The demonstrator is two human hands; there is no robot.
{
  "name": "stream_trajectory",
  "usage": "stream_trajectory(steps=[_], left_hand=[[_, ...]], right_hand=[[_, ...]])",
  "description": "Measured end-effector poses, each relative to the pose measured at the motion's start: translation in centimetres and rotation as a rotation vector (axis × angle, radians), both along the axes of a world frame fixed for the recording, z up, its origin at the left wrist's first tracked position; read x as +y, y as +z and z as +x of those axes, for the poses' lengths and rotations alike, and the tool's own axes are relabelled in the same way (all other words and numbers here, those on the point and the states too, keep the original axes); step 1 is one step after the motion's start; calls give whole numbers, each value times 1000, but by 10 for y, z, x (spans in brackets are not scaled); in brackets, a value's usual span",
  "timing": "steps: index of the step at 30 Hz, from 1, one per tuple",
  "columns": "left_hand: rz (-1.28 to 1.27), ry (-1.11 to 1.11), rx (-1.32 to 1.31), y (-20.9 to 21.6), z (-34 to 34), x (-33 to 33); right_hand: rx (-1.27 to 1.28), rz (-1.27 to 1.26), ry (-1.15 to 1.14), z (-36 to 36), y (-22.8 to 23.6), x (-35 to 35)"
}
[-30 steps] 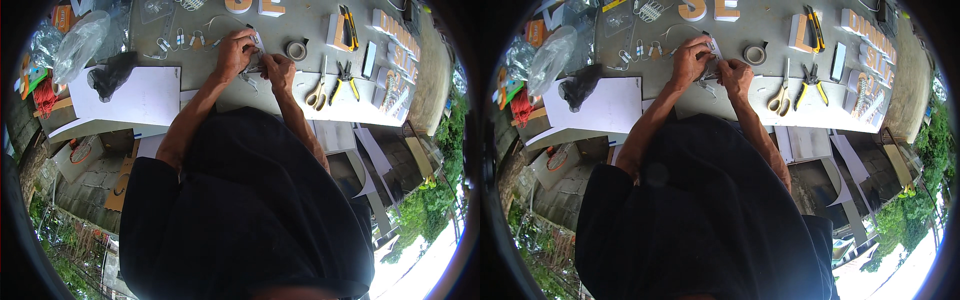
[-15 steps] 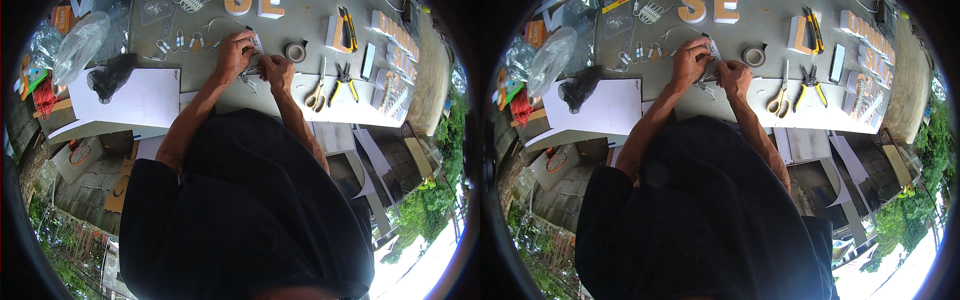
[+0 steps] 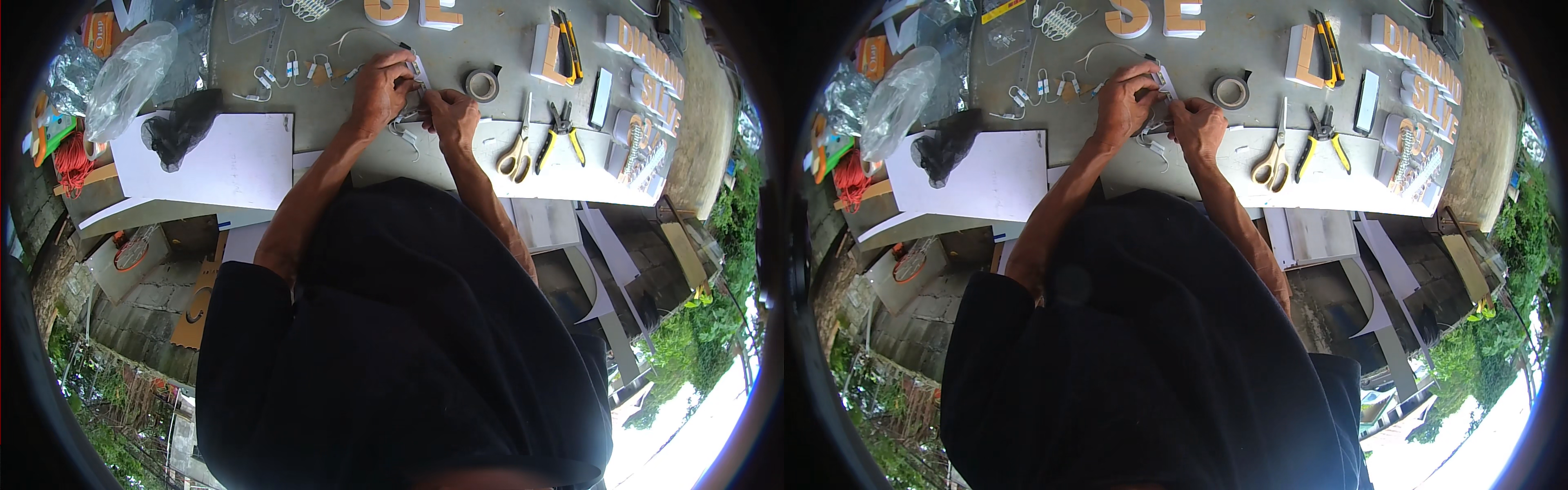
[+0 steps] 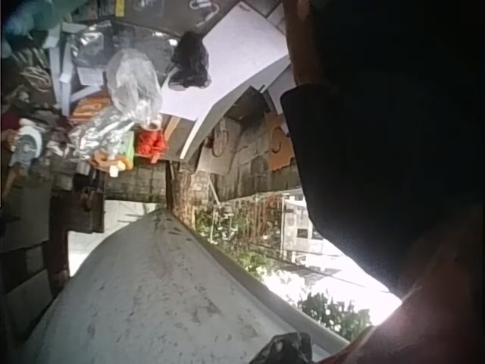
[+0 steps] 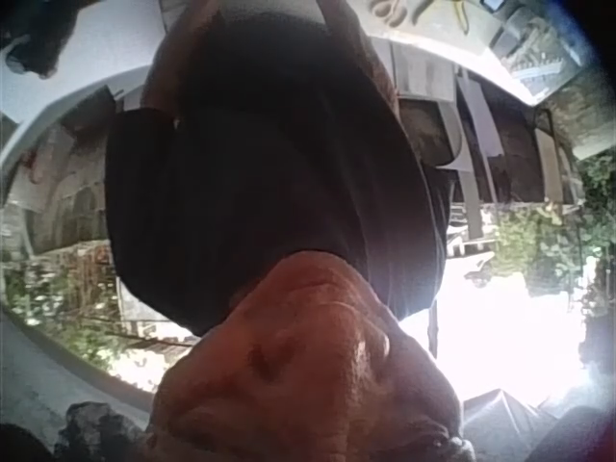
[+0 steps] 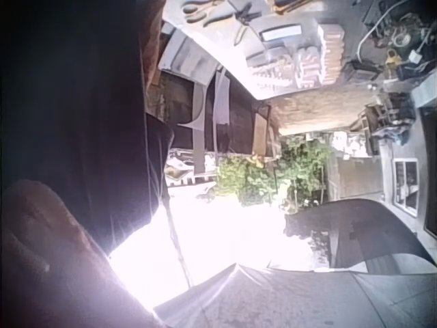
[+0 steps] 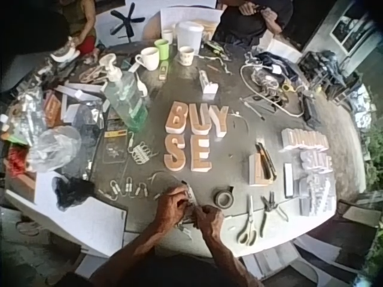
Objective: Assembling and wiring components for an LED sign.
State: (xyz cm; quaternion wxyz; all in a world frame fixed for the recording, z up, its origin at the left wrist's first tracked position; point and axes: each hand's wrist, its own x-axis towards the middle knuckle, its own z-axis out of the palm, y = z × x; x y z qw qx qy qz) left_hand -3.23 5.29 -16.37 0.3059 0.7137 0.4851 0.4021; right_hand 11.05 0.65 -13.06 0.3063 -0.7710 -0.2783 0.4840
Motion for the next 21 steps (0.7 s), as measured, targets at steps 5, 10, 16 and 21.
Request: stream_trajectory(steps=[5,10,16,21], left_hand=[[-9,-3,-3,0,0,0],[-1,-8,3,0,0,0],[-10,-21,19,1,-1,-1],[0,-15,10,-1,-2,-1]], right_hand=[[-22,-11,14,0,0,1],[-28,-24,23,1,0,1],[-24,-29,18,1,0,0],[-9,-28,7,-1,2,1]])
